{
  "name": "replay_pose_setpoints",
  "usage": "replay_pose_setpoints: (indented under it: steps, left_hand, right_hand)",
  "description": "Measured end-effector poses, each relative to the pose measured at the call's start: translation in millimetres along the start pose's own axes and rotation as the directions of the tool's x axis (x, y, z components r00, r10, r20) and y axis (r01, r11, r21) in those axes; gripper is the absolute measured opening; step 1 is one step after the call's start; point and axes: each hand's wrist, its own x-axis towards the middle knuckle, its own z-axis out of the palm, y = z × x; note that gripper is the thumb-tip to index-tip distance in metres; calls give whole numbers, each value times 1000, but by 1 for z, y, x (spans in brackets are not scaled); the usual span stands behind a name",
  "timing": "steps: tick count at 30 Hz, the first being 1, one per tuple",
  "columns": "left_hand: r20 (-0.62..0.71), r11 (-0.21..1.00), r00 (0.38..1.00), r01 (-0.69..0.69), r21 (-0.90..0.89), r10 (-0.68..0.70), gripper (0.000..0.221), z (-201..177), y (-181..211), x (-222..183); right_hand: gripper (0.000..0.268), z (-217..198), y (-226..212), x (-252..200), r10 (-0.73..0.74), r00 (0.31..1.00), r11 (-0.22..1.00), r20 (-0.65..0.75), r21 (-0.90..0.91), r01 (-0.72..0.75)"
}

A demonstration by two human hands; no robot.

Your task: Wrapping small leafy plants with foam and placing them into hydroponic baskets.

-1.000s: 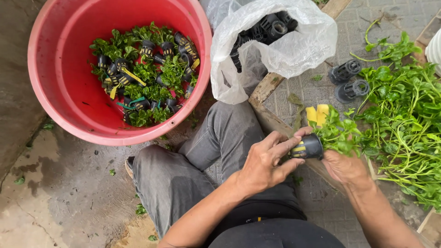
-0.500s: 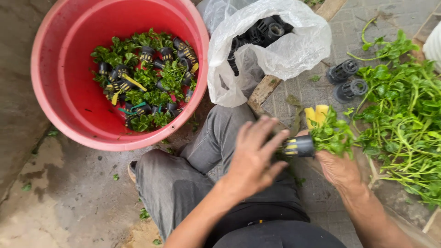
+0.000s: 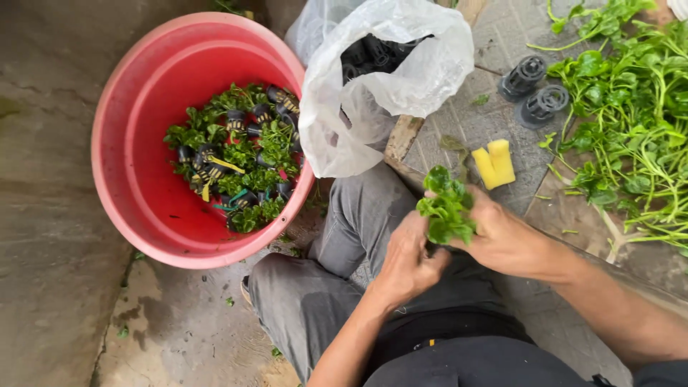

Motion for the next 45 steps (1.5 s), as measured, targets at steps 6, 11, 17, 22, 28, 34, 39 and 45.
replay_pose_setpoints:
  steps: [6,11,17,22,28,34,39,45]
  left_hand:
    - [163,930,971,219,-297,-177,45,-4,-30,-10]
    - [379,639,895,436,-633,-235,58,-21,-11,6]
    - [424,788,900,331,-519,-99,61,-18,-26,-1]
    - [317,974,942,-38,-223,109,57,-25,-55,-11]
    - [435,889,899,158,-431,51,70,-45,-39,-2]
    - [575,653,815,475,-590,-73,58,-41,-21,8]
    - [492,518,867,457,-723,-77,51,-43,-16,20]
    - [562,377,807,585,-718,-182,52,-33,-31,21]
  right_hand:
    - [33,-3,-11,-8,-147,988,967,37,-202,152]
    - [56,-8,-26,-6,-295,951,855,91,-419,305]
    - [73,-3,-45,-3,-321,932,872,168,-332,360]
    - [51,3,-76,-7,-537,841,703,59,-519,486]
    - [45,4,-92,-11,-570,822,688,2,-547,478]
    - [54,10,-51,-8,-515,856,779,50,-389,492]
    - [49,-18,-31,-26,13,995,959,-95,-279,-39]
    - [25,-5,-46,-14,-272,916,961,-294,-141,240]
